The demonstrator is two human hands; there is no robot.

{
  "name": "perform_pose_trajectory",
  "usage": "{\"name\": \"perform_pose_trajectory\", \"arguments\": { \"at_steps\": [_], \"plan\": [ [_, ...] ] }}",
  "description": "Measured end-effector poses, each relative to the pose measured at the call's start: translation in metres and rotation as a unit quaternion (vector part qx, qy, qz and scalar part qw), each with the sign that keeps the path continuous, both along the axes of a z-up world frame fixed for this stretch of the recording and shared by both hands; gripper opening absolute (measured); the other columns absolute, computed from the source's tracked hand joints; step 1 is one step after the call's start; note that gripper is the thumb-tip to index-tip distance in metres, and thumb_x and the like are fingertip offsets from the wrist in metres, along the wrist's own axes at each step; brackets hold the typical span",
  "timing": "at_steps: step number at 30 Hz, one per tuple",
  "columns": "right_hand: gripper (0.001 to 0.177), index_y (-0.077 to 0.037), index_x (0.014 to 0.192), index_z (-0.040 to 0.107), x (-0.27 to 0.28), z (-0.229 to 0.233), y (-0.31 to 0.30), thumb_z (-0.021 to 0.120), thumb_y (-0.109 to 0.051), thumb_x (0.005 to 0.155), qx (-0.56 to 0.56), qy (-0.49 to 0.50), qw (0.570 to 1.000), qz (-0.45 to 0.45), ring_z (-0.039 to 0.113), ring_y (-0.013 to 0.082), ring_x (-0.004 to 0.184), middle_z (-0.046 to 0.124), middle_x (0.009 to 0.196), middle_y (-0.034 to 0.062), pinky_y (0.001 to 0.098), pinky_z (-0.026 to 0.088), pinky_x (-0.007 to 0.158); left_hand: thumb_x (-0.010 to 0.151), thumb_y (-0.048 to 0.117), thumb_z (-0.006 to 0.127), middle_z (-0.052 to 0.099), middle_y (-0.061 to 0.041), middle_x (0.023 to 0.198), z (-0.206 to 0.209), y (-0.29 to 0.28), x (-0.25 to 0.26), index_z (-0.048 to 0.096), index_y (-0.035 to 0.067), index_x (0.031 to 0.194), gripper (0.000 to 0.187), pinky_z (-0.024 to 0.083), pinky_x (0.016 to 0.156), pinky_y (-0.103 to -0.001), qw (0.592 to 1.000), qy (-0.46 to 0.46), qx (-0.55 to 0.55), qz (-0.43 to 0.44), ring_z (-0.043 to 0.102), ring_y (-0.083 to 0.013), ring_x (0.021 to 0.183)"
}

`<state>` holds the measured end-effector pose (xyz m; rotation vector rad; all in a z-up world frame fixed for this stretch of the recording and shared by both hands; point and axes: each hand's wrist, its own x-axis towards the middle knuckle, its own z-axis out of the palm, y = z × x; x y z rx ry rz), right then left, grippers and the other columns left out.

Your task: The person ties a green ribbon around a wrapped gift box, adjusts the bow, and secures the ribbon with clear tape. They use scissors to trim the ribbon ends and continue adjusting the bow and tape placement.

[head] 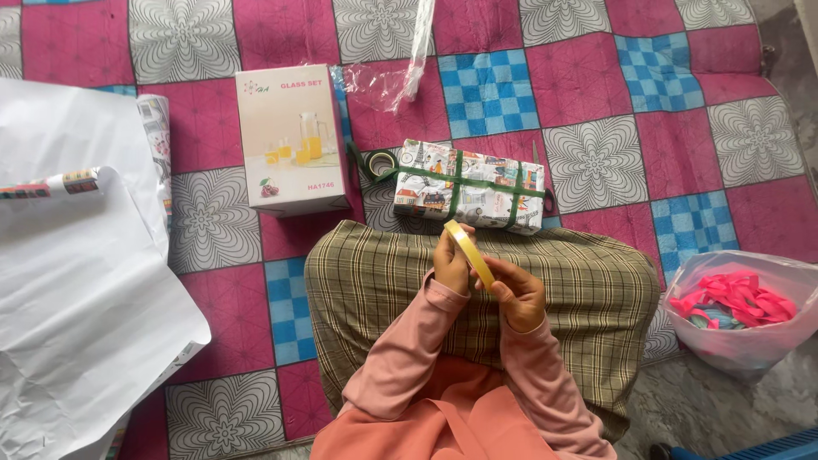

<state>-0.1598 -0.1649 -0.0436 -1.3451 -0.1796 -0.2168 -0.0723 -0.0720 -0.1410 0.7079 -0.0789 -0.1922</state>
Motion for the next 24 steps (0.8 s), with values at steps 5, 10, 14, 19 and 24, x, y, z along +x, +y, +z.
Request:
{"name": "perform_pose_trajectory", "arguments": {
  "at_steps": [5,10,14,19,24],
  "plan": [
    [0.044,0.007,0.140,0.055,0.004,0.000,0.013,0.065,-0.010,0.101,0.013,0.028,0.998,-0.050,0.070,0.0238,0.112,0.069,0.125,0.0196,0.0356,0.058,0.098,0.112,0.031,0.054,0.063,-0.004,0.087,-0.021,-0.006,0.005,0.061,0.000,0.121,0.033,0.046,0.061,-0.021,0.996,0.045,0.077,0.019,0.056,-0.0059,0.069],
    [0.042,0.007,0.139,0.058,0.005,0.004,0.006,0.068,-0.008,0.100,0.040,0.024,0.998,-0.034,0.071,0.0220,0.100,0.072,0.118,0.0199,0.0339,0.059,0.091,0.110,0.026,0.054,0.065,-0.005,0.098,0.004,-0.002,0.007,0.058,0.001,0.125,0.029,0.052,0.068,-0.022,0.998,0.052,0.037,-0.005,0.063,-0.0083,0.080],
    [0.035,0.007,0.130,0.064,0.001,0.001,0.001,0.070,-0.007,0.099,0.054,0.040,0.996,-0.063,0.069,0.0171,0.088,0.074,0.111,0.0203,0.0275,0.057,0.076,0.091,-0.004,0.061,0.058,-0.011,0.119,0.050,0.007,0.003,0.049,0.007,0.137,0.049,0.057,0.083,-0.030,0.956,-0.141,0.224,0.127,0.065,-0.0215,0.098],
    [0.029,0.008,0.121,0.066,0.001,-0.004,-0.007,0.073,-0.007,0.097,0.097,0.079,0.987,-0.100,0.063,0.0128,0.068,0.075,0.102,0.0207,0.0220,0.049,0.060,0.084,-0.015,0.054,0.063,-0.020,0.125,0.085,0.017,-0.002,0.062,0.004,0.132,0.052,0.056,0.083,-0.035,0.861,-0.300,0.370,0.180,0.069,-0.0325,0.101],
    [0.036,0.007,0.126,0.064,0.001,-0.005,-0.020,0.073,-0.014,0.097,0.092,0.076,0.992,-0.052,0.066,0.0141,0.075,0.074,0.108,0.0202,0.0232,0.053,0.065,0.090,-0.014,0.056,0.069,-0.015,0.109,0.076,0.015,-0.001,0.064,0.004,0.124,0.039,0.057,0.084,-0.035,0.850,-0.315,0.378,0.190,0.072,-0.0297,0.098]
  ]
}}
